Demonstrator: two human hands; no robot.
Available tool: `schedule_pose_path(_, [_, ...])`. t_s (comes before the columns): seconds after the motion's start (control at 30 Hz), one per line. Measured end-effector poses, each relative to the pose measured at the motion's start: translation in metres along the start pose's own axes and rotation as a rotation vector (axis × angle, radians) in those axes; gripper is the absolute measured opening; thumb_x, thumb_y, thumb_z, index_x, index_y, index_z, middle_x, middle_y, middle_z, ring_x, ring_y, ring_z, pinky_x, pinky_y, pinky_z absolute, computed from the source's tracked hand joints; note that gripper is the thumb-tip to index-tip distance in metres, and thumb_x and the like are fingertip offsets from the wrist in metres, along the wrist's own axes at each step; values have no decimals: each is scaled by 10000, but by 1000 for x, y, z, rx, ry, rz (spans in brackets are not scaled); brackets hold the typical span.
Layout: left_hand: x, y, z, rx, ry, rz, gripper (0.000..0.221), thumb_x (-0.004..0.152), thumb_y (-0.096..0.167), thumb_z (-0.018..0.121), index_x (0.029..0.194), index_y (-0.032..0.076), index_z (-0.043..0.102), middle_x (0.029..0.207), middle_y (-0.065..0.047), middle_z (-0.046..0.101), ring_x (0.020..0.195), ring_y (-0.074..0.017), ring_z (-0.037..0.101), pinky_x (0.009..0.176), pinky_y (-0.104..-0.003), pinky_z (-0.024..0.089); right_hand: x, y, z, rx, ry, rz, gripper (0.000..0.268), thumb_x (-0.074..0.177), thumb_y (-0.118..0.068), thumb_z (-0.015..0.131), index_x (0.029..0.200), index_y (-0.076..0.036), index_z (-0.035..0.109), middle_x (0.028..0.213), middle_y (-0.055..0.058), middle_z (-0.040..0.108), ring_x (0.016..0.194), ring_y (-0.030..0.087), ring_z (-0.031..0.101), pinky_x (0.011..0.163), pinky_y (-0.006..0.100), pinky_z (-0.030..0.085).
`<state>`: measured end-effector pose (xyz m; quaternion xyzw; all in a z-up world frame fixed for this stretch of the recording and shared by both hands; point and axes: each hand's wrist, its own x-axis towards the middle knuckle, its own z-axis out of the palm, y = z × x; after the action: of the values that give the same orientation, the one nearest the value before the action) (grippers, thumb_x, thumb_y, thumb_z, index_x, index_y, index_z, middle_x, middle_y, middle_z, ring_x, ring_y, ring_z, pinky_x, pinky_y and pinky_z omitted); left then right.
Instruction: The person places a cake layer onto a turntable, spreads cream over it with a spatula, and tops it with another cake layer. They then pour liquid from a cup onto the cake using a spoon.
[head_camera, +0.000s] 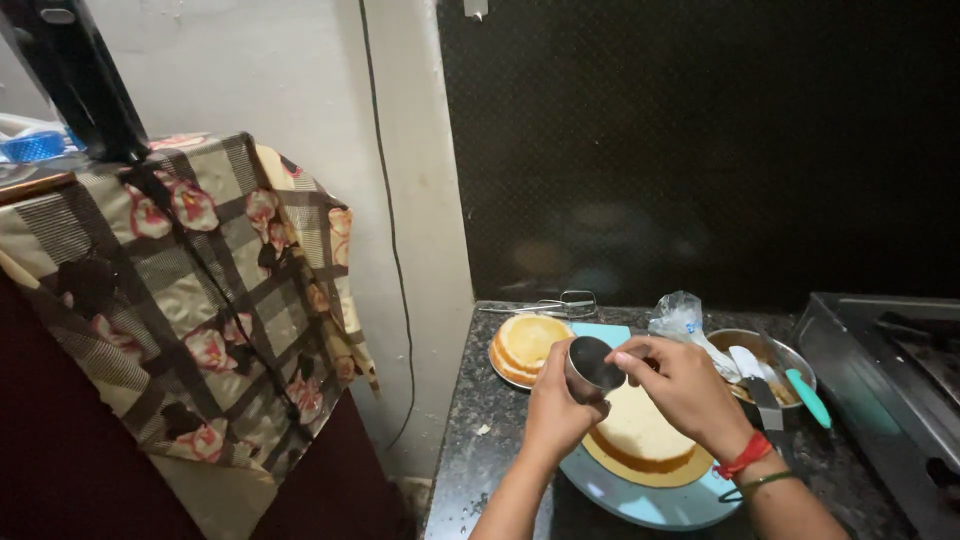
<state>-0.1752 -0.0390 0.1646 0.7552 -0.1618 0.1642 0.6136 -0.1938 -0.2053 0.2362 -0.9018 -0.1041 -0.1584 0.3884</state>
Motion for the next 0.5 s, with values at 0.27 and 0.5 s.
schedule_pose_path(0.27, [2,-9,3,16,-17,37,748,607,58,783,1309,123,533,1187,-135,679,1148,-344,658,970,-399,521,2,8,10,68,28,-155,241,893,-248,666,971,-70,809,873,57,812,771,150,770,692,311,584])
schedule_pose_path(0.5, [8,-14,12,46,-10,14,746,592,63,793,1291,116,537,1194,-137,673,1156,-365,637,955,-422,518,2,1,9,107,-56,-32,230,884,-233,674,970,-65,804,862,64,826,764,176,795,692,313,597])
